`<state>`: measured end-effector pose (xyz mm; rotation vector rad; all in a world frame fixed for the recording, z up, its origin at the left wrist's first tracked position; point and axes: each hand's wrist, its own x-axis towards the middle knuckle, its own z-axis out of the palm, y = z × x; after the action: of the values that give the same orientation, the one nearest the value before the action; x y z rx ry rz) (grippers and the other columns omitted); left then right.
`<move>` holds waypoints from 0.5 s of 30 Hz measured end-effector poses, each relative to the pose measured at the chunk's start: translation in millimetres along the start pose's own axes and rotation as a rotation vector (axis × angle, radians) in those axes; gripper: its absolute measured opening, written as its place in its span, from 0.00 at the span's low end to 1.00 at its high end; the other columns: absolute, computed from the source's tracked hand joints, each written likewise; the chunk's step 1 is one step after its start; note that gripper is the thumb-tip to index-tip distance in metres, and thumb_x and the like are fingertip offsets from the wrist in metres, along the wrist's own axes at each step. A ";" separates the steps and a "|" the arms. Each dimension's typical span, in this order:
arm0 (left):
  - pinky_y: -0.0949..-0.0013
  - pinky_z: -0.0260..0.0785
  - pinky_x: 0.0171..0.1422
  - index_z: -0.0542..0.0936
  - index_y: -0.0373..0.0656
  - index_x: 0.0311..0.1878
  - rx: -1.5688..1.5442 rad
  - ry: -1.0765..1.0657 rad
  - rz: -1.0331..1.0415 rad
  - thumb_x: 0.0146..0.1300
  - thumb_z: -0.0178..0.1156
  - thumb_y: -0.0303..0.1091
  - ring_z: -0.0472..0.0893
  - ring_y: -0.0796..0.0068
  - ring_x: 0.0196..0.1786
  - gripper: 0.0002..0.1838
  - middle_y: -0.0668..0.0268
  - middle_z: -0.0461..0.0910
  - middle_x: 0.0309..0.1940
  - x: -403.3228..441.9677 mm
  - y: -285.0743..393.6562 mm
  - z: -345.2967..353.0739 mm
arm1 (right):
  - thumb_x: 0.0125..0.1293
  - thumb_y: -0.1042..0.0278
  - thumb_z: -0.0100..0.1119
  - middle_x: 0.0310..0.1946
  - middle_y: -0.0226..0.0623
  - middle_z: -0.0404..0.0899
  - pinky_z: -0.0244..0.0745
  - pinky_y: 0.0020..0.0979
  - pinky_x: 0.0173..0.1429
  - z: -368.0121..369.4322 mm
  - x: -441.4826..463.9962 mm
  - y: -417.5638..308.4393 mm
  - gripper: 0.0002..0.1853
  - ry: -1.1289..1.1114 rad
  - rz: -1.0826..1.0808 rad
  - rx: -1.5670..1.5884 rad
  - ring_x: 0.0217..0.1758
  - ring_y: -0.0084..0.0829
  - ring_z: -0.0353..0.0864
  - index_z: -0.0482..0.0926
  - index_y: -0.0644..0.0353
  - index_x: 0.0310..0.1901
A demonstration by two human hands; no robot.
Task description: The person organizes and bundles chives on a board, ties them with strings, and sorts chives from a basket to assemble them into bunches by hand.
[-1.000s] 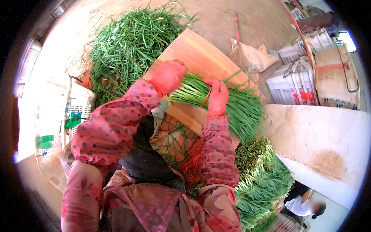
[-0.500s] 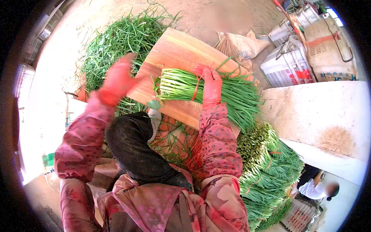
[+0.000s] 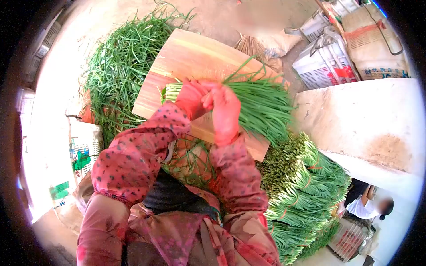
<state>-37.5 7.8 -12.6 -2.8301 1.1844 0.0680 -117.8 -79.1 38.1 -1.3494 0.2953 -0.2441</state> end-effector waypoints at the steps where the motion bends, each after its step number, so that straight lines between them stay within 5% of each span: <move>1: 0.53 0.66 0.43 0.74 0.40 0.42 0.005 0.054 0.003 0.52 0.59 0.50 0.78 0.58 0.40 0.23 0.54 0.78 0.37 0.7 -3.8 -0.6 | 0.71 0.65 0.50 0.29 0.30 0.79 0.64 0.21 0.34 1.3 -23.7 4.0 0.14 0.056 0.061 -0.093 0.28 0.18 0.69 0.81 0.65 0.47; 4: 0.56 0.66 0.33 0.73 0.37 0.36 0.137 0.306 0.039 0.48 0.61 0.54 0.77 0.62 0.27 0.27 0.54 0.77 0.26 9.5 -11.9 19.2 | 0.72 0.64 0.50 0.33 0.32 0.80 0.67 0.22 0.37 -25.2 -76.3 54.5 0.14 0.063 0.122 -0.118 0.31 0.21 0.73 0.80 0.64 0.49; 7: 0.56 0.70 0.39 0.72 0.36 0.40 -0.113 -0.165 0.066 0.43 0.68 0.52 0.80 0.58 0.33 0.30 0.53 0.79 0.30 2.5 -14.4 -30.2 | 0.72 0.63 0.50 0.40 0.35 0.81 0.72 0.25 0.43 -35.1 -81.9 55.0 0.15 0.059 0.234 0.068 0.40 0.25 0.78 0.77 0.62 0.54; 8: 0.56 0.70 0.39 0.72 0.36 0.40 -0.107 -0.160 0.077 0.43 0.68 0.52 0.80 0.58 0.33 0.30 0.53 0.79 0.30 -0.1 -14.7 -29.5 | 0.72 0.64 0.51 0.43 0.36 0.81 0.74 0.28 0.46 -41.9 -71.6 44.7 0.16 0.083 0.290 0.165 0.45 0.27 0.80 0.75 0.60 0.57; 9: 0.56 0.71 0.41 0.72 0.37 0.45 -0.120 -0.133 0.084 0.42 0.70 0.50 0.81 0.57 0.35 0.32 0.53 0.79 0.32 -5.1 -16.7 -25.1 | 0.71 0.54 0.52 0.51 0.40 0.78 0.75 0.33 0.52 -53.4 -71.0 50.1 0.24 0.086 0.347 0.060 0.52 0.34 0.78 0.70 0.62 0.61; 11: 0.56 0.71 0.47 0.66 0.37 0.61 -0.109 -0.128 0.078 0.43 0.70 0.46 0.80 0.53 0.46 0.43 0.52 0.79 0.42 -13.6 -12.9 -27.8 | 0.70 0.50 0.53 0.52 0.41 0.77 0.75 0.35 0.53 -57.7 -74.0 56.6 0.27 0.075 0.467 0.171 0.53 0.35 0.78 0.69 0.62 0.62; 13: 0.54 0.70 0.46 0.64 0.37 0.64 0.024 -0.023 0.014 0.46 0.67 0.45 0.78 0.54 0.48 0.42 0.51 0.77 0.45 -32.9 14.8 -22.8 | 0.65 0.40 0.55 0.55 0.42 0.75 0.73 0.38 0.55 -53.7 -72.4 69.0 0.37 0.016 0.545 0.330 0.56 0.36 0.76 0.66 0.63 0.64; 15: 0.52 0.69 0.46 0.63 0.37 0.66 0.146 0.069 -0.054 0.50 0.64 0.43 0.77 0.54 0.49 0.41 0.49 0.75 0.48 -59.4 43.9 -25.2 | 0.64 0.43 0.58 0.54 0.39 0.76 0.74 0.38 0.54 -49.0 -57.4 96.7 0.35 0.100 0.525 0.478 0.54 0.34 0.76 0.68 0.62 0.63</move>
<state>-110.1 17.1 14.4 -2.7545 1.0769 -0.1158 -188.4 -84.8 -62.1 -0.7539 0.6205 0.0604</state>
